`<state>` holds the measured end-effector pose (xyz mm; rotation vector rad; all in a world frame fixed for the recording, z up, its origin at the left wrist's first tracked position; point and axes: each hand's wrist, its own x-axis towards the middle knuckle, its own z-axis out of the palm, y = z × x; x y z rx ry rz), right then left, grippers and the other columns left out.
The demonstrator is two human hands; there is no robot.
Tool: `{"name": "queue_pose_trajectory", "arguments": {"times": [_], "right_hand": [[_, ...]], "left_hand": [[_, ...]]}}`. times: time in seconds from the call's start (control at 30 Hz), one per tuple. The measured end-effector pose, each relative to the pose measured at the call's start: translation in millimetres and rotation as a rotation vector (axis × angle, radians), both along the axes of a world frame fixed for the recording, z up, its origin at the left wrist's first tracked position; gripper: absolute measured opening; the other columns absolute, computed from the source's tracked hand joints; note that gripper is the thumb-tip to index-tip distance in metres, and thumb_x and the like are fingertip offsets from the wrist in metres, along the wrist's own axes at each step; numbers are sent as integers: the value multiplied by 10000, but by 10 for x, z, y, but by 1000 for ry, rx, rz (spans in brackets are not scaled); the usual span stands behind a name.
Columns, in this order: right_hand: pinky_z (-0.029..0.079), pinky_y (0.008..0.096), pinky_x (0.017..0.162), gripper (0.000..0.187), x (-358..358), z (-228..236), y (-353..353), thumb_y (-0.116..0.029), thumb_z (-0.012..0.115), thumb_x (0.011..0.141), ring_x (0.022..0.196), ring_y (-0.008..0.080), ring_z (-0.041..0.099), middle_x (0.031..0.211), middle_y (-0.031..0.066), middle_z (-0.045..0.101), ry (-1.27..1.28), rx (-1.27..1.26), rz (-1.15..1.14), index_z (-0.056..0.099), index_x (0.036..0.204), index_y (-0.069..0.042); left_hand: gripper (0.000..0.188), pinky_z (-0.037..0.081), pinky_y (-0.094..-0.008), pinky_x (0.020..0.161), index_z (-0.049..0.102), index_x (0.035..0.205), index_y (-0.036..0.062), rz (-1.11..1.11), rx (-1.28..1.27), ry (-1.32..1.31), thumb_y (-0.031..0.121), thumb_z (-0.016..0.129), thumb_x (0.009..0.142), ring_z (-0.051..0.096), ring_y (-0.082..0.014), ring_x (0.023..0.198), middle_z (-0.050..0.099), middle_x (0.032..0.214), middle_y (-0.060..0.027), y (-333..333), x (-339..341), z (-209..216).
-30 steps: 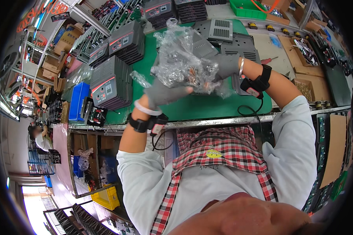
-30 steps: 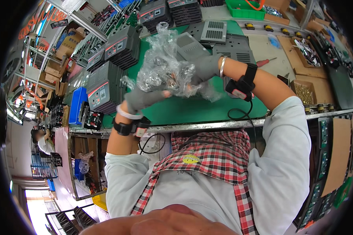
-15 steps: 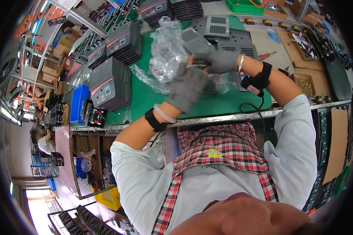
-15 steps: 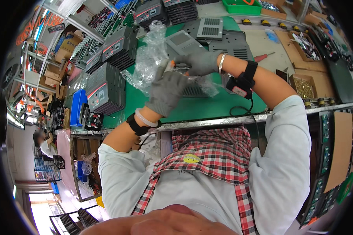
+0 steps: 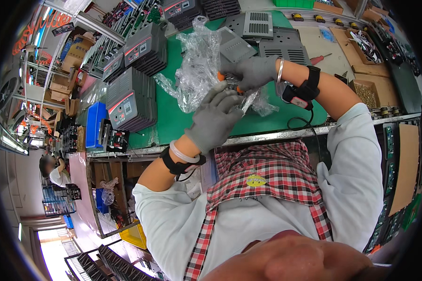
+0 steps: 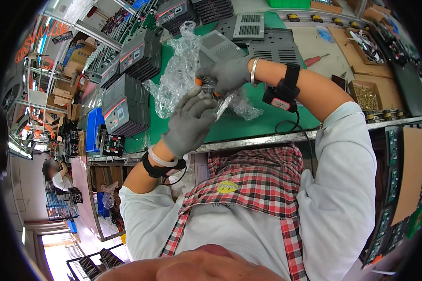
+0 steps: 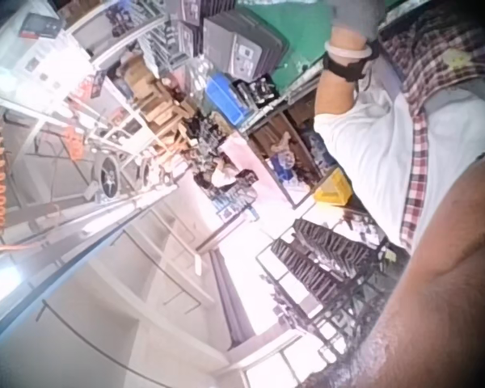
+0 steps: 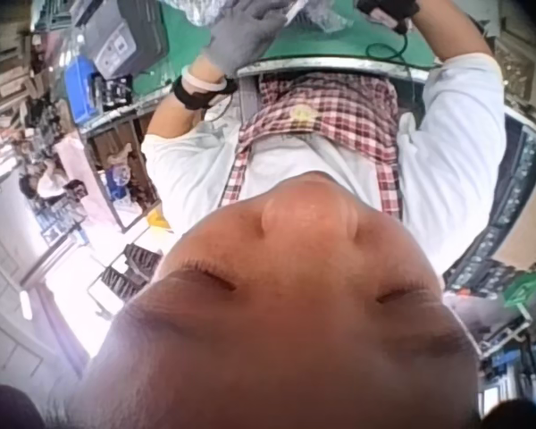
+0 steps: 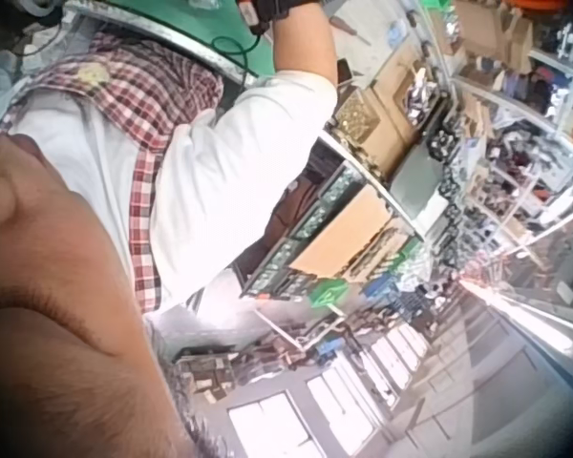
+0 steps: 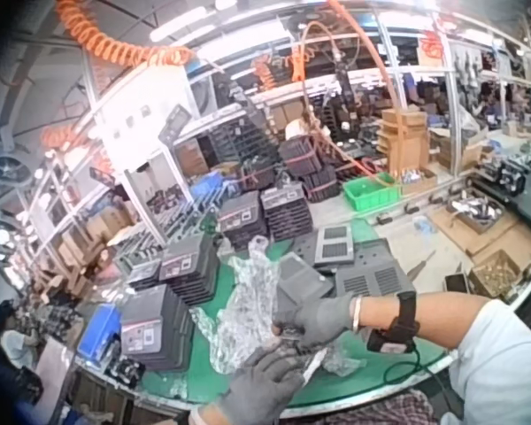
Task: The person removes plastic wrap from a stack of metal covers, places the wrap into a box, and peels the backing from a sticker before pressing it onto a cover.
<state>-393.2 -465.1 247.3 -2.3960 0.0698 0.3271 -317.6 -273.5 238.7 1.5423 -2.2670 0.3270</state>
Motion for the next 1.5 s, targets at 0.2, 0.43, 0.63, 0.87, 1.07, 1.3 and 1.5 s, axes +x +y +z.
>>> {"name": "queue_pose_trajectory", "arguments": {"times": [0.2, 0.43, 0.63, 0.87, 1.07, 1.3, 1.5], "right_hand": [[467, 377, 650, 512, -25, -15, 120, -142, 594, 717, 733, 267, 612, 806, 142, 600, -116, -181, 35, 426, 1200, -119], [477, 411, 651, 492, -56, -32, 259, -191, 632, 720, 727, 322, 620, 795, 172, 608, -249, -390, -62, 427, 1132, -18], [494, 401, 671, 627, 25, 66, 312, -248, 648, 732, 783, 333, 627, 873, 215, 614, -128, -389, 36, 402, 1258, -11], [478, 416, 798, 584, 38, -88, 168, -246, 587, 771, 921, 319, 601, 1025, 190, 601, -123, -534, 21, 405, 1310, -110], [464, 421, 811, 594, -108, -96, 25, -245, 584, 780, 911, 351, 587, 1033, 189, 594, -165, -560, -34, 376, 1322, -119], [500, 436, 672, 553, -49, -114, 209, -279, 577, 765, 774, 349, 628, 843, 171, 632, -170, -513, -69, 414, 1257, -85], [494, 457, 648, 479, -130, -136, 352, -288, 590, 775, 751, 357, 627, 832, 179, 629, -115, -553, -161, 438, 1167, -61]], "left_hand": [[266, 382, -441, 970, 537, 854, 26, -31, 264, 96, 89, 609, 605, 576, -292, 909, 572, 841, -124, 116, -29, 46], [233, 465, -461, 640, 549, 850, 45, 516, 463, 25, 218, 631, 717, 588, -325, 642, 578, 657, -103, -22, -412, -1], [226, 462, -422, 660, 618, 906, 103, 275, 294, -26, 217, 602, 712, 592, -289, 653, 596, 675, -69, -227, -521, -173], [160, 441, -384, 677, 635, 773, 118, -26, 602, -267, 201, 609, 640, 589, -252, 689, 605, 688, -64, -120, -645, -385], [272, 430, -415, 648, 601, 908, 84, 290, 427, 36, 217, 634, 673, 578, -282, 667, 602, 689, -90, 352, 195, -358], [550, 440, -418, 734, 497, 1117, 44, 586, -231, 63, 387, 664, 720, 569, -309, 873, 526, 1083, -164, 216, 307, -168], [246, 426, -414, 646, 569, 797, 89, 744, 18, -296, 320, 633, 744, 579, -255, 724, 589, 768, -71, -107, 497, -101]]}}
